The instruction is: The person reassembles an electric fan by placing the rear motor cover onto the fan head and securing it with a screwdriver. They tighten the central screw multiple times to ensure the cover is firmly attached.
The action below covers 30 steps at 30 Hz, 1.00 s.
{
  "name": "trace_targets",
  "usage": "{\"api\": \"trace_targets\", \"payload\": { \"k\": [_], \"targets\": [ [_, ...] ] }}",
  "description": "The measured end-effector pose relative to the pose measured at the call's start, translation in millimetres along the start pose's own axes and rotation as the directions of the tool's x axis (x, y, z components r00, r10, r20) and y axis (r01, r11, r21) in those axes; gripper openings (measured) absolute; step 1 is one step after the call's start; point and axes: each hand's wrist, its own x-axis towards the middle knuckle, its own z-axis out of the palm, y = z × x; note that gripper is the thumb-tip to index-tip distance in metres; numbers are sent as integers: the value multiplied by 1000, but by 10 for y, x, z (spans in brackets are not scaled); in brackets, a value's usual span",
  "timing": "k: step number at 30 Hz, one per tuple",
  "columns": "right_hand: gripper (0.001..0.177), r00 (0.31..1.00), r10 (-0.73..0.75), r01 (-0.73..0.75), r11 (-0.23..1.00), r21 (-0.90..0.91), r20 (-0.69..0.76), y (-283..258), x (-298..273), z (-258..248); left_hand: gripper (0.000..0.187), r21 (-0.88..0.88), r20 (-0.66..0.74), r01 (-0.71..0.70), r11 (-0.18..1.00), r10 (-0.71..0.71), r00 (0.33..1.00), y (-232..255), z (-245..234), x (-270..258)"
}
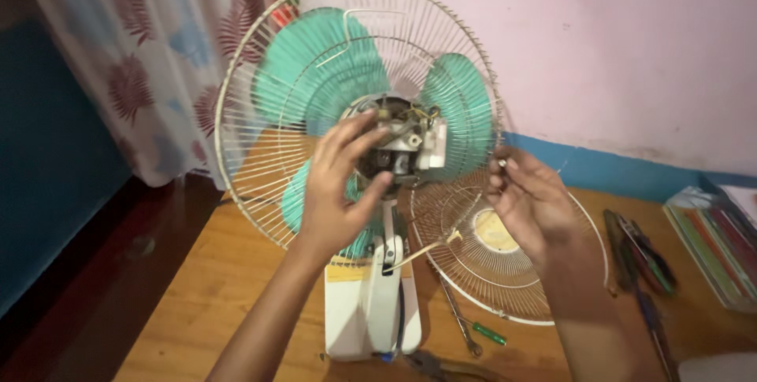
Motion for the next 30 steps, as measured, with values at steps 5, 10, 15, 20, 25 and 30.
{"api": "trace_targets", "payload": {
  "k": [5, 10, 15, 20, 25, 30],
  "targets": [
    [15, 983, 24, -6, 995, 98, -181, 186, -186, -164, 37, 151, -400, 246, 957, -169, 901, -552, -356, -623],
    [18, 937, 65, 10, 977, 213, -343, 456, -292, -323, 27, -408, -561, 515, 753, -653, 509, -1798, -871, -927],
    [13, 887, 23, 71, 980, 187, -461, 782, -523, -381, 41, -363, 213, 906, 218, -927, 309, -2698, -861, -1351],
    [11, 865, 3, 146, 955, 257, -503, 1191, -744, -368, 55, -426, 662, 904, 34, -670, 337, -3152, -807, -1576],
    [18, 773, -40, 191, 966, 172, -633, 1284, -877, -165, 51, -370, 831, 921, -120, -487, 270, -3333, -714, -1217],
    [14, 652, -72, 89, 996, -19, -755, 1259, -867, 17, 49, -308, 840, 941, -143, -505, 198, -3238, -365, -701]
  ]
}}
